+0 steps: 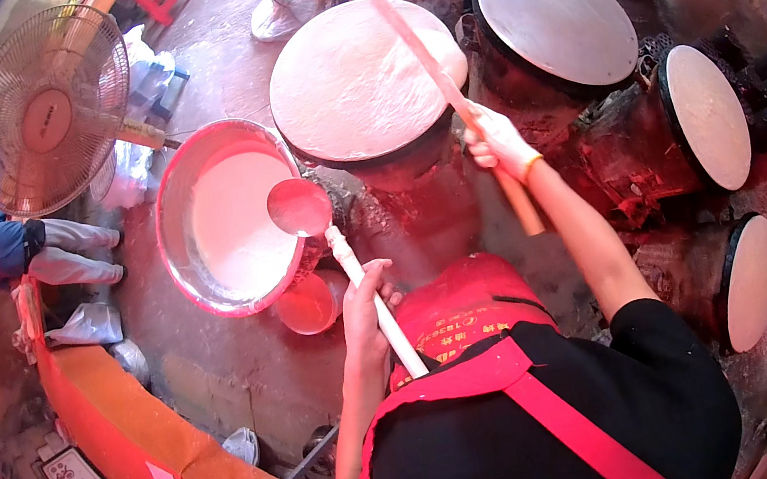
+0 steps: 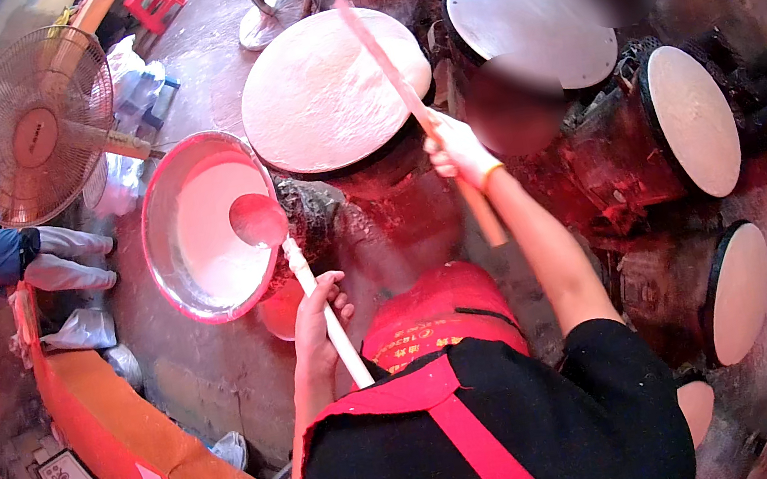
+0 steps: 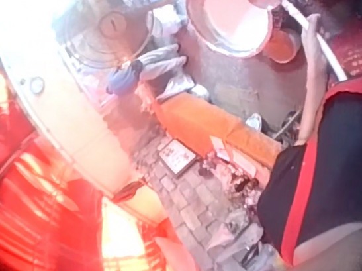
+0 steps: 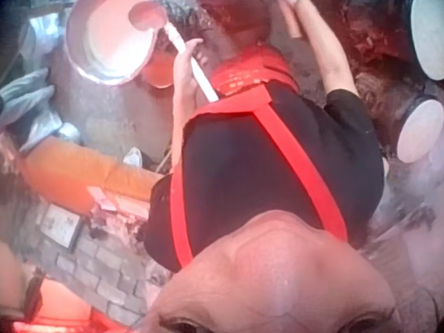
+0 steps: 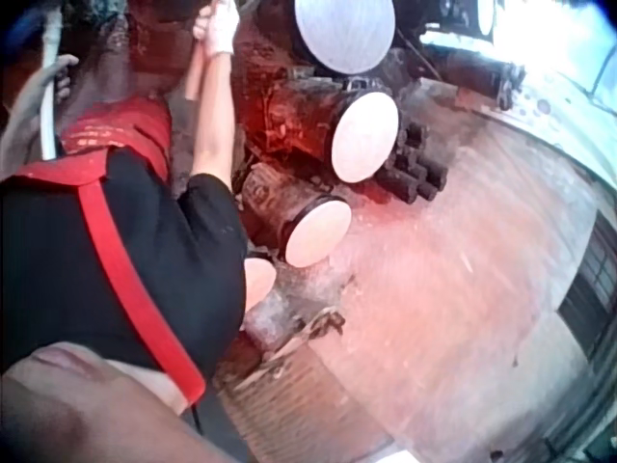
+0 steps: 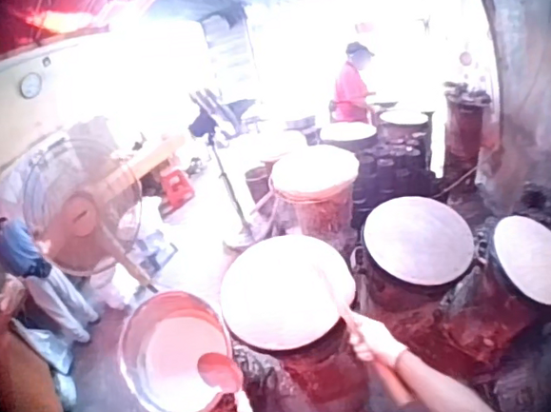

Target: The person spreads batter onto multiple heated circular plates using a spreader, lifts cooked crepes with a thin stick, and dips the spreader into a large bowl of batter.

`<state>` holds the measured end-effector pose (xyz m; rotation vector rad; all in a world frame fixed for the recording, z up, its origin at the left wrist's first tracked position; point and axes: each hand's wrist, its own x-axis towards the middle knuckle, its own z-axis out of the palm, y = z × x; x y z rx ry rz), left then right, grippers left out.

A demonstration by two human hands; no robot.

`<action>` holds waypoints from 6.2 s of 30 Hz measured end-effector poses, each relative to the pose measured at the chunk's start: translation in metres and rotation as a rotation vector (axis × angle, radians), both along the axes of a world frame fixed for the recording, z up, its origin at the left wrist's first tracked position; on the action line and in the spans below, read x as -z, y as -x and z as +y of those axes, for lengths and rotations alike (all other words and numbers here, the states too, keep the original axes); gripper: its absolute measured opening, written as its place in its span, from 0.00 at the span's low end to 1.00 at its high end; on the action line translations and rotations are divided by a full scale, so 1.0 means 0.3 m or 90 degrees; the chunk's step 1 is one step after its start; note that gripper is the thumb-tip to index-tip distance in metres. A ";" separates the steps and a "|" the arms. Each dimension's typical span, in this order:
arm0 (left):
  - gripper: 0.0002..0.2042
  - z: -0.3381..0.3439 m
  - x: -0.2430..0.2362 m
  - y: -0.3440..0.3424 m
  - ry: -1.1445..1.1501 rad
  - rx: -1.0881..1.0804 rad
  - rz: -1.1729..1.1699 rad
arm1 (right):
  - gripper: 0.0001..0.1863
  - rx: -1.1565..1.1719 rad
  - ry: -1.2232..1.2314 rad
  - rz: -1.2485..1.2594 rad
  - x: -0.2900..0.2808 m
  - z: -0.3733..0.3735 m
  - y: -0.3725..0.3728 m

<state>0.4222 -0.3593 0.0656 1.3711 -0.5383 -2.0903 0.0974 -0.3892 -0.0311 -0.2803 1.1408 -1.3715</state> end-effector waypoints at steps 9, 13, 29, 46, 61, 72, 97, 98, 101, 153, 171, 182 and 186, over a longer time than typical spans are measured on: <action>0.08 -0.059 -0.056 0.046 0.026 0.038 0.001 | 0.20 0.141 -0.032 0.081 -0.058 0.025 -0.105; 0.07 -0.103 -0.033 0.036 0.005 0.046 0.022 | 0.20 0.078 -0.059 0.115 -0.058 0.054 -0.208; 0.05 -0.419 0.026 0.164 0.116 0.208 -0.055 | 0.18 0.211 -0.023 0.208 -0.011 0.167 -0.130; 0.08 -0.505 -0.146 -0.116 -0.471 0.193 0.269 | 0.20 0.239 0.062 0.661 0.089 0.211 -0.244; 0.07 -0.707 -0.627 0.561 -0.070 0.559 0.148 | 0.24 0.469 0.036 0.062 -0.106 0.533 -0.061; 0.06 -0.571 -0.373 1.716 -0.533 0.592 0.284 | 0.33 0.629 0.114 -0.083 -0.019 0.406 0.413; 0.10 -0.566 -0.213 1.344 0.667 0.356 -0.356 | 0.22 0.707 -0.066 -0.003 -0.064 0.036 0.550; 0.11 -0.545 -0.202 1.281 0.600 0.307 -0.288 | 0.22 0.697 -0.101 0.024 -0.082 -0.011 0.581; 0.11 -0.468 -0.175 1.140 0.426 0.200 -0.098 | 0.21 0.638 -0.102 0.163 -0.041 -0.087 0.702; 0.15 0.201 -0.031 1.017 0.011 -0.118 -0.205 | 0.20 -0.295 -0.084 0.245 -0.199 0.289 1.321; 0.15 0.044 -0.034 0.984 -0.002 0.098 -0.220 | 0.19 0.111 -0.048 0.154 -0.064 0.579 1.138; 0.18 -0.201 0.020 0.682 0.124 0.368 -0.161 | 0.22 0.296 0.018 0.314 -0.021 0.736 0.503; 0.19 -0.253 0.060 0.472 0.141 0.358 -0.117 | 0.21 0.368 0.138 0.024 -0.032 0.347 0.278</action>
